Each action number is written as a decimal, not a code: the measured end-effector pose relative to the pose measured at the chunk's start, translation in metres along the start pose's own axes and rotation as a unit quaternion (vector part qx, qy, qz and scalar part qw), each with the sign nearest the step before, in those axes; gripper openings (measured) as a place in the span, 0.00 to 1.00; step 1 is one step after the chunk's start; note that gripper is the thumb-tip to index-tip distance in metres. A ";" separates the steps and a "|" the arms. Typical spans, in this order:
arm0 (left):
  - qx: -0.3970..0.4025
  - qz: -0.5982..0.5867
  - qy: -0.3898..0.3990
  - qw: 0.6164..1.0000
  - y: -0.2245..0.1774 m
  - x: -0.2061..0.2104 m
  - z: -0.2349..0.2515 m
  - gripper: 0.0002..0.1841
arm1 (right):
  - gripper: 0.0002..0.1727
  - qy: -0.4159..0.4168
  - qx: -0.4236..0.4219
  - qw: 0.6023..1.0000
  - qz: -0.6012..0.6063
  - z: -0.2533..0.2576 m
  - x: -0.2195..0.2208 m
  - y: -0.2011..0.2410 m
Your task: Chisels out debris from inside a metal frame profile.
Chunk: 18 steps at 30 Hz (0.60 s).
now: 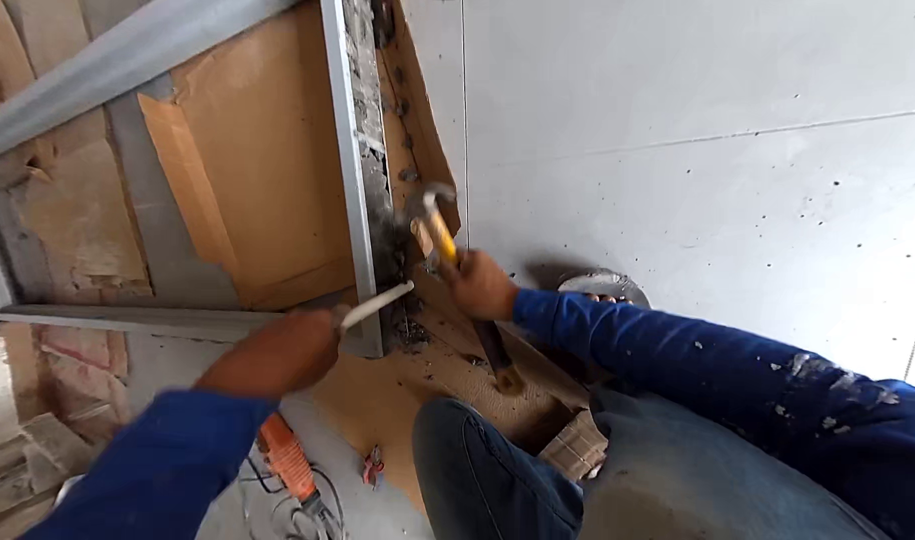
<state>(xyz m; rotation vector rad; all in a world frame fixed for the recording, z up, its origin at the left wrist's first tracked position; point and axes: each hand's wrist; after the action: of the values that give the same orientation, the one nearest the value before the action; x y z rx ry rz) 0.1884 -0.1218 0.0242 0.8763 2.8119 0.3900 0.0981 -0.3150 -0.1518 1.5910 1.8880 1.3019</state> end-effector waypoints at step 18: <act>-0.100 -0.400 -0.197 0.890 -0.099 0.266 0.069 0.27 | 0.22 -0.029 -0.031 0.999 0.019 -0.034 -0.010 -0.009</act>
<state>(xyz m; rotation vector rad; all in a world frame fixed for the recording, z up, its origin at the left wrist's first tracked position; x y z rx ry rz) -0.0639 -0.0335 -0.0926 -0.2566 2.4081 0.3100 0.0708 -0.3380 -0.1445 1.6225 1.7743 1.3032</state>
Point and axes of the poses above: each hand's wrist, its own z-axis towards the middle knuckle, its own x-axis out of the palm, y = z × x, and after that the axes turned 14 degrees about y, right-handed
